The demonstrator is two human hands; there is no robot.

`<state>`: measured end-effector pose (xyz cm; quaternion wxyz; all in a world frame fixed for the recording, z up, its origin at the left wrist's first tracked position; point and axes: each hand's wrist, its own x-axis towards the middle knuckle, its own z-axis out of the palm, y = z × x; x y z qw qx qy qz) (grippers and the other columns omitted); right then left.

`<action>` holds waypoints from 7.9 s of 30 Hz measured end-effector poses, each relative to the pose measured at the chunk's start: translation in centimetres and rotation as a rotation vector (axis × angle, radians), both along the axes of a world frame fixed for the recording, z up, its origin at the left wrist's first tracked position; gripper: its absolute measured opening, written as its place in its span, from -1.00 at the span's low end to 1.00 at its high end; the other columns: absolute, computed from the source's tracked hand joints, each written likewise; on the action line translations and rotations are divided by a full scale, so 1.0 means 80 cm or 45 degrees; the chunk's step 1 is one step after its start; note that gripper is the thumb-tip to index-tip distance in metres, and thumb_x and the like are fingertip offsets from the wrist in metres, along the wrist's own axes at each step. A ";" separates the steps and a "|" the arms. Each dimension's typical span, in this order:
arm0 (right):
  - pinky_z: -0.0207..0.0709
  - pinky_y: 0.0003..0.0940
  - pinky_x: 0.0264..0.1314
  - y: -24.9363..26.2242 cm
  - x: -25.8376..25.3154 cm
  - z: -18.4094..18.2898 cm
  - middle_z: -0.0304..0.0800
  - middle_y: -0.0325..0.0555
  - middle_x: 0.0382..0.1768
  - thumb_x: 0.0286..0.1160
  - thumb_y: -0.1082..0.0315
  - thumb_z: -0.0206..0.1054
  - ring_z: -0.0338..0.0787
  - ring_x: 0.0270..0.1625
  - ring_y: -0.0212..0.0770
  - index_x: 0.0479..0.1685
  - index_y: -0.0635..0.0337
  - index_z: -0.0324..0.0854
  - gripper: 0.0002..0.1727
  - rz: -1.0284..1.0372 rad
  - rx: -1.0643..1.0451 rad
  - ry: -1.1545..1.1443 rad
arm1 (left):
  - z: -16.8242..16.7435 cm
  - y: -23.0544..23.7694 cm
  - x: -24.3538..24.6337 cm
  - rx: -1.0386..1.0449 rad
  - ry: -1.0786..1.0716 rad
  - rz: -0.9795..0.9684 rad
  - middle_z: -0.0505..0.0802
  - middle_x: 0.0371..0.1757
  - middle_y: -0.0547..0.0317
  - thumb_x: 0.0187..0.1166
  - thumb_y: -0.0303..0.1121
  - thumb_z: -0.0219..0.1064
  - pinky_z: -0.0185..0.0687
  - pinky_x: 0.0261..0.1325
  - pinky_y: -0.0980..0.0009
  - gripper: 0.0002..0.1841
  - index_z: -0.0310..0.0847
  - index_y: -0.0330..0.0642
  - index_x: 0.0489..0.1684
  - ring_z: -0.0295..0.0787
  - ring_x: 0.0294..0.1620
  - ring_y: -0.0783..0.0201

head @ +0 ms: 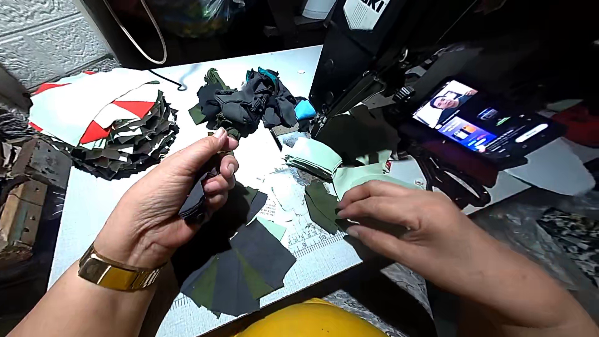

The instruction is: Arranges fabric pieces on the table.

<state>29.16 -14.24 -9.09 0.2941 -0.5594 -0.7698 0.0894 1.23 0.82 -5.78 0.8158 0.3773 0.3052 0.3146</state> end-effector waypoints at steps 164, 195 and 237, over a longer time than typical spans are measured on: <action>0.64 -0.71 -0.34 0.016 -0.110 -0.031 0.72 -0.38 -0.16 0.36 0.40 0.47 0.67 -0.33 -0.57 0.08 0.12 0.74 -0.71 -0.116 0.068 0.427 | -0.018 0.013 -0.008 1.357 0.807 -0.911 0.66 -0.62 0.38 0.59 -0.28 0.46 0.34 -0.59 0.62 -0.76 0.70 -0.07 -0.54 0.52 -0.60 0.56; 0.63 -0.33 -0.09 0.022 -0.106 -0.035 0.74 -0.06 -0.18 0.68 0.38 0.26 0.71 -0.10 -0.11 -0.09 0.20 0.81 -0.81 0.248 0.078 -0.058 | -0.052 0.006 -0.013 1.762 1.160 -0.656 0.60 -0.68 0.65 0.23 0.08 0.58 0.39 -0.59 0.58 -0.73 0.66 0.25 -0.64 0.49 -0.63 0.68; 0.62 -0.09 -0.01 0.020 -0.114 -0.033 0.71 0.09 -0.11 0.64 0.22 0.33 0.71 -0.02 0.09 -0.05 0.20 0.83 -0.74 0.335 0.012 -0.056 | -0.037 0.006 0.005 -0.205 -0.154 0.038 0.80 -0.02 0.03 0.54 -0.62 -0.04 0.86 -0.07 0.42 -0.52 0.47 -0.19 0.44 0.87 -0.10 0.29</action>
